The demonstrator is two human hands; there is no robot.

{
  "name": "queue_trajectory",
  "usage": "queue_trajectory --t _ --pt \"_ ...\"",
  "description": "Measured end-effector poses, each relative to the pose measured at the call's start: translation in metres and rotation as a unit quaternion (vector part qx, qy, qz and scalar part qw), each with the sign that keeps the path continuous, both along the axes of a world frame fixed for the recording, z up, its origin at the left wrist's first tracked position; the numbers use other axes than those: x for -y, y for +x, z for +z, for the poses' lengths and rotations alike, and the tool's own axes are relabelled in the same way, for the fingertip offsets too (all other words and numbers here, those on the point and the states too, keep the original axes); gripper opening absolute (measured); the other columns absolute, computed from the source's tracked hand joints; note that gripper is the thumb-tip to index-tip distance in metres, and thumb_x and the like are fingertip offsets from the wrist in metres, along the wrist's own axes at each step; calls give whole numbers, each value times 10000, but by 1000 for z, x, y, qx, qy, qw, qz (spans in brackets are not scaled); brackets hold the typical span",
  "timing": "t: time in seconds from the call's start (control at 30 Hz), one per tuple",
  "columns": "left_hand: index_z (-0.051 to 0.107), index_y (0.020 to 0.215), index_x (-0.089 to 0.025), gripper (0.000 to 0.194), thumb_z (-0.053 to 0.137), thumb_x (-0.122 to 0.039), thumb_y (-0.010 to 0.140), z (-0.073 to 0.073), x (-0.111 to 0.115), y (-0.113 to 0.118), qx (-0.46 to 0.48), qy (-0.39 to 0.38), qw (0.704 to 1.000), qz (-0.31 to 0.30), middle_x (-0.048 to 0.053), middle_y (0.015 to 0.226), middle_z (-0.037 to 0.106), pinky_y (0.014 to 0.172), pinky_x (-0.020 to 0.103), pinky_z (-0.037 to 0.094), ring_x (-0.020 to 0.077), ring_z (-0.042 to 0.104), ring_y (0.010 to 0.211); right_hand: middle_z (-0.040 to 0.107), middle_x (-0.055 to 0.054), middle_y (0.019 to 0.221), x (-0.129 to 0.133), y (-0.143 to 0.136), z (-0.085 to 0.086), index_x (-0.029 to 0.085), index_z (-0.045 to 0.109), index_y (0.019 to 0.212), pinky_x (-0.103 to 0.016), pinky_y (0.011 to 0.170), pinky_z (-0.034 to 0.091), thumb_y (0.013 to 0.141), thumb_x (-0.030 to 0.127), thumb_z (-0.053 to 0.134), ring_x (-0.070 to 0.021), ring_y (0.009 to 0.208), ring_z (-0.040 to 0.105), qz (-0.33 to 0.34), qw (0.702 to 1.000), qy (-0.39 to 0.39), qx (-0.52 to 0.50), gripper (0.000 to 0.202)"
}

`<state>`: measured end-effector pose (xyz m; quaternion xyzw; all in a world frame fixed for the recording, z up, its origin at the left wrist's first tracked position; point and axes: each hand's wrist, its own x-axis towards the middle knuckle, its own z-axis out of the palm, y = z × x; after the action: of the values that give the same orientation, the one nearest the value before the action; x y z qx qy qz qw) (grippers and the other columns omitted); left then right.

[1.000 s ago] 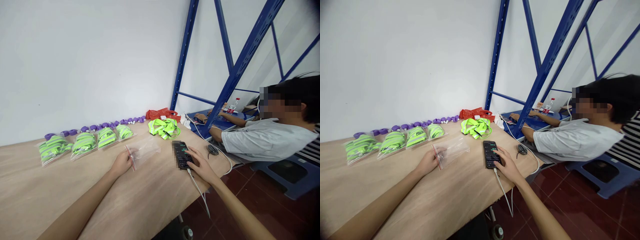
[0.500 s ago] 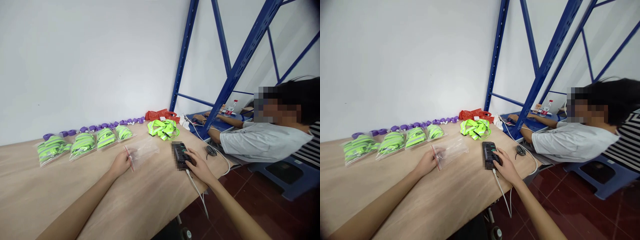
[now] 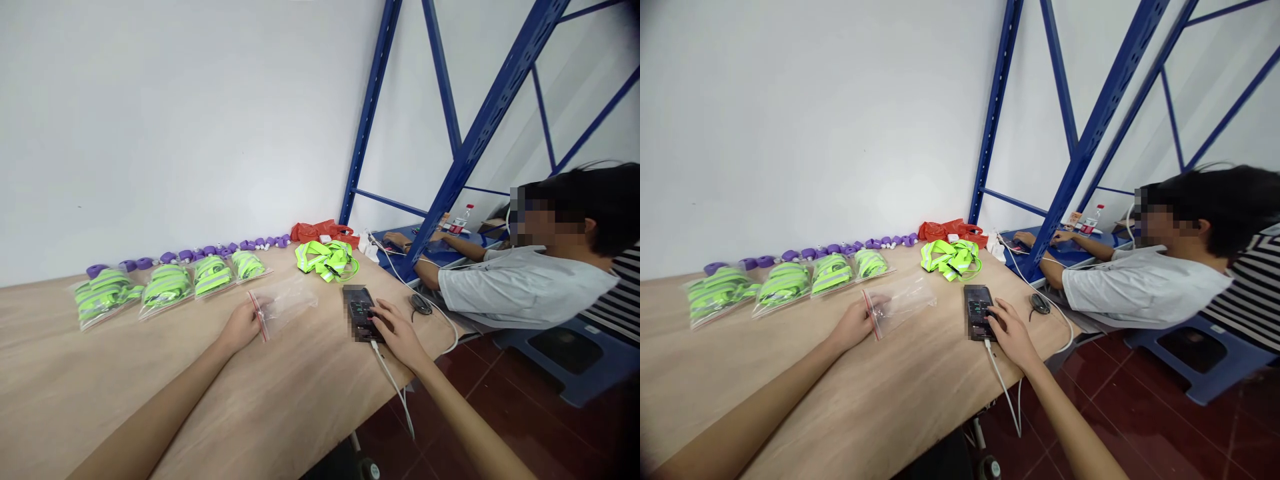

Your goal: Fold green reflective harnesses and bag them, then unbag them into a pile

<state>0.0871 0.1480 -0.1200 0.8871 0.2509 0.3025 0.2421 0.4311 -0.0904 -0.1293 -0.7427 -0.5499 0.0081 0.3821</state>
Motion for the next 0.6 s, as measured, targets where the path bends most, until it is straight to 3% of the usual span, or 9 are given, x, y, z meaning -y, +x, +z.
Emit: queue_trajectory --t 0.23,0.37,0.47,0.6 --pt "687 1102 -200 412 461 -149 761 -1 2 1 41 -7 999 14 71 1155 717 974 416 512 251 652 1094 568 -144 1395 -2 2 0 207 715 1157 -487 1136 402 950 499 453 -287 1307 537 -8 1000 7 -24 444" --pt "619 1080 -163 359 461 -136 759 2 2 -2 96 4 993 69 110 1116 646 926 403 520 250 624 1061 579 -142 1380 -2 2 1 211 714 1147 -505 1147 384 944 530 463 -290 1299 541 -9 999 21 -43 454" --pt "590 1040 -161 323 424 -103 769 15 -1 -7 137 17 983 122 125 1110 576 910 403 513 252 589 1061 592 -136 1367 -3 3 0 223 724 1122 -517 1150 376 933 563 477 -295 1299 539 -7 998 31 -58 461" --pt "654 916 -192 253 437 -127 804 44 -16 -21 155 34 974 159 106 1128 581 972 396 474 252 572 1103 597 -136 1359 -3 7 -3 229 739 1088 -538 1151 366 915 588 494 -308 1297 540 -7 997 39 -68 467"
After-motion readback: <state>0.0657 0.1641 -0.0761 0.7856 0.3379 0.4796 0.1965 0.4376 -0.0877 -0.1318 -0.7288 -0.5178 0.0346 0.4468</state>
